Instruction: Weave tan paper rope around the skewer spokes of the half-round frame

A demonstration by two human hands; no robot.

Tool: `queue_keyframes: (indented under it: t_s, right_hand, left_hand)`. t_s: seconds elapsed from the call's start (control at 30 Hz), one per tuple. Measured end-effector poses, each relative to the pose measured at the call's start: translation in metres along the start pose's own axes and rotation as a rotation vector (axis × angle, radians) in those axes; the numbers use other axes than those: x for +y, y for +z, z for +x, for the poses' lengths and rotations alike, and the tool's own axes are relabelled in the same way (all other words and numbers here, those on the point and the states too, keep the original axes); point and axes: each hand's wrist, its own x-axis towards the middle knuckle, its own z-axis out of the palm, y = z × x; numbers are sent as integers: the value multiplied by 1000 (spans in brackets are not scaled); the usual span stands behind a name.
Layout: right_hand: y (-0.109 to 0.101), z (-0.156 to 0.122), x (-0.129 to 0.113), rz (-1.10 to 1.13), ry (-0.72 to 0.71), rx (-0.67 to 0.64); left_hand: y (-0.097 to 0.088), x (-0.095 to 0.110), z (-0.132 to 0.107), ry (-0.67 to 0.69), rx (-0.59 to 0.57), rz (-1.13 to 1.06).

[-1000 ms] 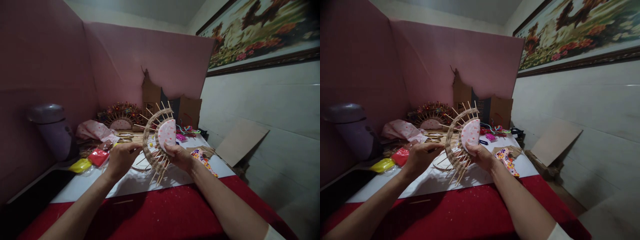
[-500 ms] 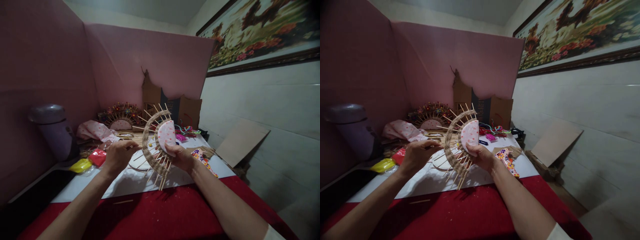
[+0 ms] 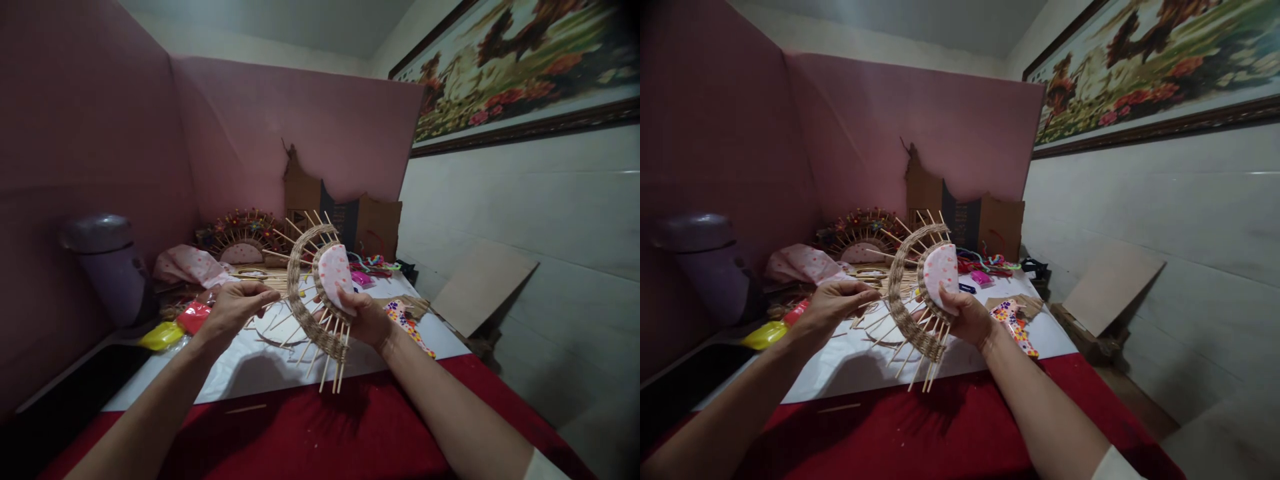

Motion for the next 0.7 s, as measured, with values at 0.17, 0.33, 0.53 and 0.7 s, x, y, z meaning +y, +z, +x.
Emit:
queue_keyframes:
  t_s: [0.17, 0.33, 0.53, 0.7]
  right_hand:
    - [5, -2, 0, 37, -35, -19]
    - [7, -4, 0, 22, -10, -22]
    - [2, -3, 1, -19, 27, -30]
    - [-2, -2, 2, -16, 51, -90]
  left_hand:
    - [3, 1, -2, 46, -8, 1]
    - [5, 1, -3, 46, -21, 13]
    - [3, -2, -2, 29, -58, -5]
    - [1, 2, -4, -6, -124, -83]
